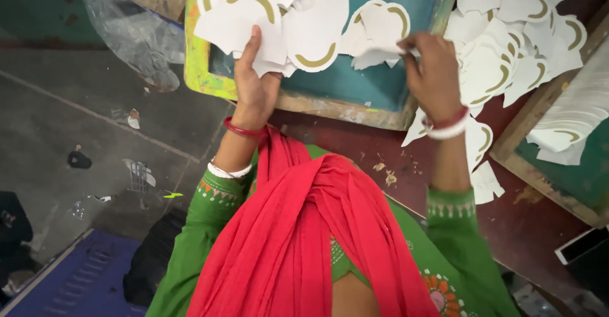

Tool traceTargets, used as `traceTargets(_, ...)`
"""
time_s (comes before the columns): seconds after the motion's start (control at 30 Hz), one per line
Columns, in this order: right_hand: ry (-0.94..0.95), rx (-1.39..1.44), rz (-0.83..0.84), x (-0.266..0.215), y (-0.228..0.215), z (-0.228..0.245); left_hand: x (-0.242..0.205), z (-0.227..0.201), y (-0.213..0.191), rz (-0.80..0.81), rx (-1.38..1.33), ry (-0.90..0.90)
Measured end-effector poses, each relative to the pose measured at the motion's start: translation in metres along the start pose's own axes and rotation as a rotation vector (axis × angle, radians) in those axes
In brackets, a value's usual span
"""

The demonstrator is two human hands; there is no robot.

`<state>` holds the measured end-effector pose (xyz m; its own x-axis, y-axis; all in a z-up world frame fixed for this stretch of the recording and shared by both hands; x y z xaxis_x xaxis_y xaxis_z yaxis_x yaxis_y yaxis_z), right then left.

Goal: The person stacks white paper cutouts with gold crescent designs on a teal tray. They repeatedly pick up the cutouts, align them, and place them into a neat pile on the tray.

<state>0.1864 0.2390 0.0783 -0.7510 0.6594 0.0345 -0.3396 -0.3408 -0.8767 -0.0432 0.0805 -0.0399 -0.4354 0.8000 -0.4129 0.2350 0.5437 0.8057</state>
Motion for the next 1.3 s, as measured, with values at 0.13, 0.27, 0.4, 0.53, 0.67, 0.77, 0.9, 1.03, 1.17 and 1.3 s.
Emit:
traceTargets(0.13,0.031,0.085,-0.042,-0.035,-0.037,0.013,0.000,-0.006,-0.015,-0.030,-0.039,0.015)
traceTargets(0.27,0.304,0.563,-0.100,-0.041,-0.031,-0.028,0.000,-0.016,-0.012,0.015,-0.031,0.057)
traceTargets(0.4,0.624,1.041,-0.411,-0.025,0.020,-0.082,0.000,-0.017,0.001,0.026,-0.029,0.051)
traceTargets(0.53,0.576,0.808,-0.436,-0.007,0.068,-0.122,0.001,-0.009,-0.003,-0.002,-0.021,0.012)
traceTargets(0.67,0.283,0.076,-0.419,0.005,0.056,-0.089,0.001,-0.006,-0.005,0.021,-0.032,0.001)
traceTargets(0.77,0.267,-0.071,-0.384,0.008,0.050,-0.082,0.001,-0.006,-0.009,0.020,-0.034,0.004)
traceTargets(0.9,0.264,0.188,-0.392,0.010,0.041,-0.078,0.000,-0.007,-0.005,0.041,-0.036,0.001)
traceTargets(1.03,0.397,0.607,-0.374,0.002,0.023,-0.101,-0.002,-0.009,-0.008,0.023,-0.028,0.013)
traceTargets(1.17,0.262,0.821,-0.277,0.011,-0.026,-0.122,-0.004,-0.015,-0.004,0.028,-0.032,0.039)
traceTargets(1.3,0.177,0.749,-0.021,0.040,-0.013,-0.140,-0.005,-0.016,-0.006,0.011,-0.019,0.054)
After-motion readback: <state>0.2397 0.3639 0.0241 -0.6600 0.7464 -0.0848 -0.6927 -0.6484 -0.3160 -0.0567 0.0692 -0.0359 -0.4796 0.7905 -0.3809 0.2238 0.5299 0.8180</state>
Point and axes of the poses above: each hand's wrist, its own x-axis towards the middle knuckle, its own y-axis out of the palm, z = x × y, the point moved 10 cm from there along x, towards the middle knuckle, and after that the axes turned 1 degree about -y, right-handed, at the moved point
